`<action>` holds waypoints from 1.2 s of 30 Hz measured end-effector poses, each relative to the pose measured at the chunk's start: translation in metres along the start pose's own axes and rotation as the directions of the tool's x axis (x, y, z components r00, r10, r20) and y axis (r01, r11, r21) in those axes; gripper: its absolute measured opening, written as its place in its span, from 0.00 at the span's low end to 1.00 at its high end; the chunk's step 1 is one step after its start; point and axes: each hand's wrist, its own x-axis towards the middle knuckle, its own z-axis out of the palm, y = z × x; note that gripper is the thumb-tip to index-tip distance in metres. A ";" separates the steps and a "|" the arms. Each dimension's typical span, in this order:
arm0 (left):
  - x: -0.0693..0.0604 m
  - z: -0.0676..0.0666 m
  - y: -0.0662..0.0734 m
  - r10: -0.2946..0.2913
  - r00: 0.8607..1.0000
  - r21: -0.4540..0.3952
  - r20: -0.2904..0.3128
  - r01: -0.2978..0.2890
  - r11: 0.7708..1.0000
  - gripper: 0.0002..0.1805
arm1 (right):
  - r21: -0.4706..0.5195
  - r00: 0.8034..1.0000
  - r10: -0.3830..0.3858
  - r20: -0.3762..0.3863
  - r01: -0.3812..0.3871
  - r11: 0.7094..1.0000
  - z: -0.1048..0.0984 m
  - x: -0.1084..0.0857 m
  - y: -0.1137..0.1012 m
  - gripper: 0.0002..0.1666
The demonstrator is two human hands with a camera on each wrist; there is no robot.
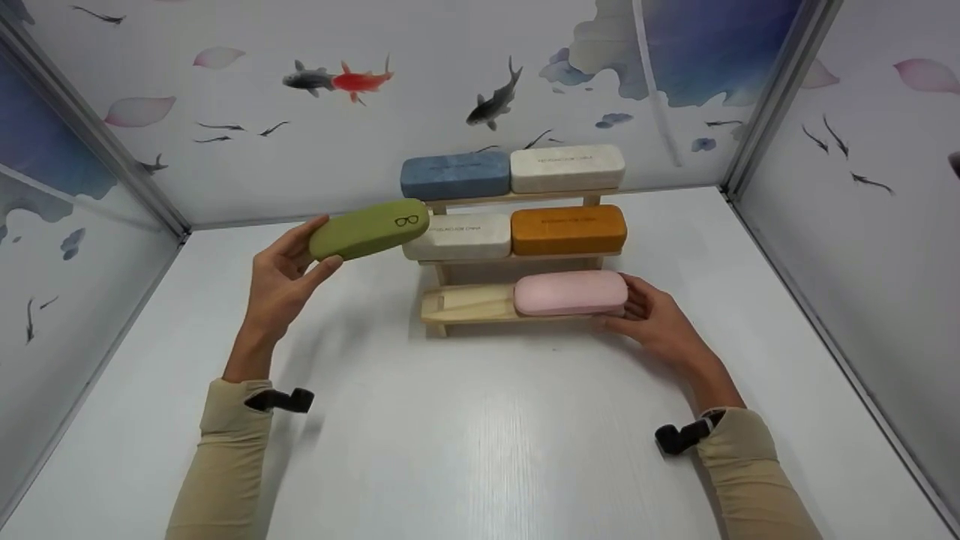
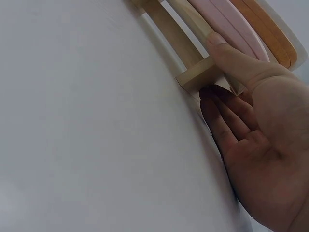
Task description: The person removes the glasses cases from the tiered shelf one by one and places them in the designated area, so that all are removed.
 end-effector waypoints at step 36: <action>-0.014 -0.023 -0.054 -0.277 0.946 0.116 -0.167 0.297 0.948 0.39 | -0.023 1.000 -0.006 -0.007 0.006 1.000 0.001 -0.001 -0.004 0.49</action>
